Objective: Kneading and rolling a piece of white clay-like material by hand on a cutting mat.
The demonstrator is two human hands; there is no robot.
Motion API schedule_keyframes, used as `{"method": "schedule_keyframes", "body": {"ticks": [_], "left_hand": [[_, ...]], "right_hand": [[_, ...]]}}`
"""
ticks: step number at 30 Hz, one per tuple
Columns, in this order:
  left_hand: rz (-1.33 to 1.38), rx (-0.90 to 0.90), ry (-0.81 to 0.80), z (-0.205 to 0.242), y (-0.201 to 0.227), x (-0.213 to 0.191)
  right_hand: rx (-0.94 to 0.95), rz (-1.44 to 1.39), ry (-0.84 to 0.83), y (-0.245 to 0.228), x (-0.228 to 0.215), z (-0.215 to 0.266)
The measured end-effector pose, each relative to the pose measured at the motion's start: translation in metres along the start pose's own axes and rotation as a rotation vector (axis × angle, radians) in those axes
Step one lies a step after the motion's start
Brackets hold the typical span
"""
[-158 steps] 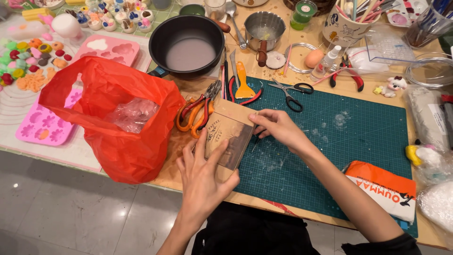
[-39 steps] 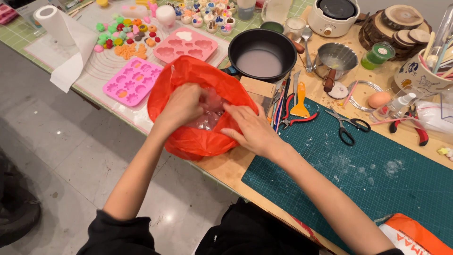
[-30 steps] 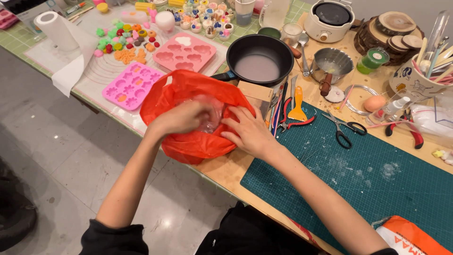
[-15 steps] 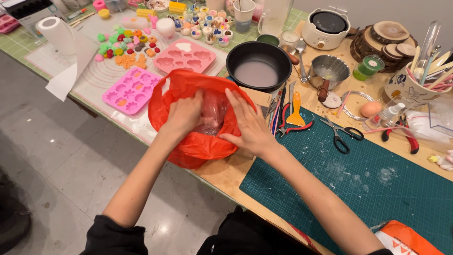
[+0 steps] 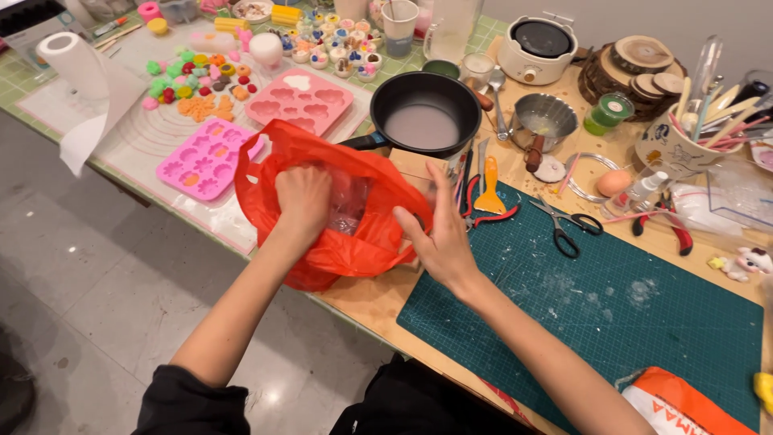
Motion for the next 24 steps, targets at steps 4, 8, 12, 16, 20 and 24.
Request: {"method": "schedule_keyframes", "body": {"ticks": [4,8,12,16,20,24], "left_hand": [[-0.06,-0.009,0.034,0.005,0.003,-0.008],[0.088,-0.076,0.017,0.011,-0.008,-0.041],[0.709,-0.153,0.093,0.039,-0.05,-0.136],[0.979,-0.257,0.255,0.102,-0.1,-0.173],[1.305,-0.476,0.173,0.135,-0.124,-0.102],[1.79,-0.42,0.134,0.13,-0.088,-0.049]], "right_hand": [[0.206,-0.279,-0.131,0.01,0.015,0.01],[0.103,-0.258,-0.253,0.014,0.032,0.02],[0.211,-0.297,-0.216,0.035,0.041,0.025],[0.289,-0.37,-0.015,0.022,0.035,0.011],[0.278,-0.461,-0.102,0.022,0.073,0.018],[0.143,-0.382,-0.376,-0.002,0.11,0.036]]}}
Point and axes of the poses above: each hand's wrist, its own z-axis away from the middle knuckle, its own x-axis out of the palm, y = z × x, the point moved 5 cm from there along -z, towards the middle knuckle, and after that the axes turned 5 degrees about -x, right-handed, at the moved point
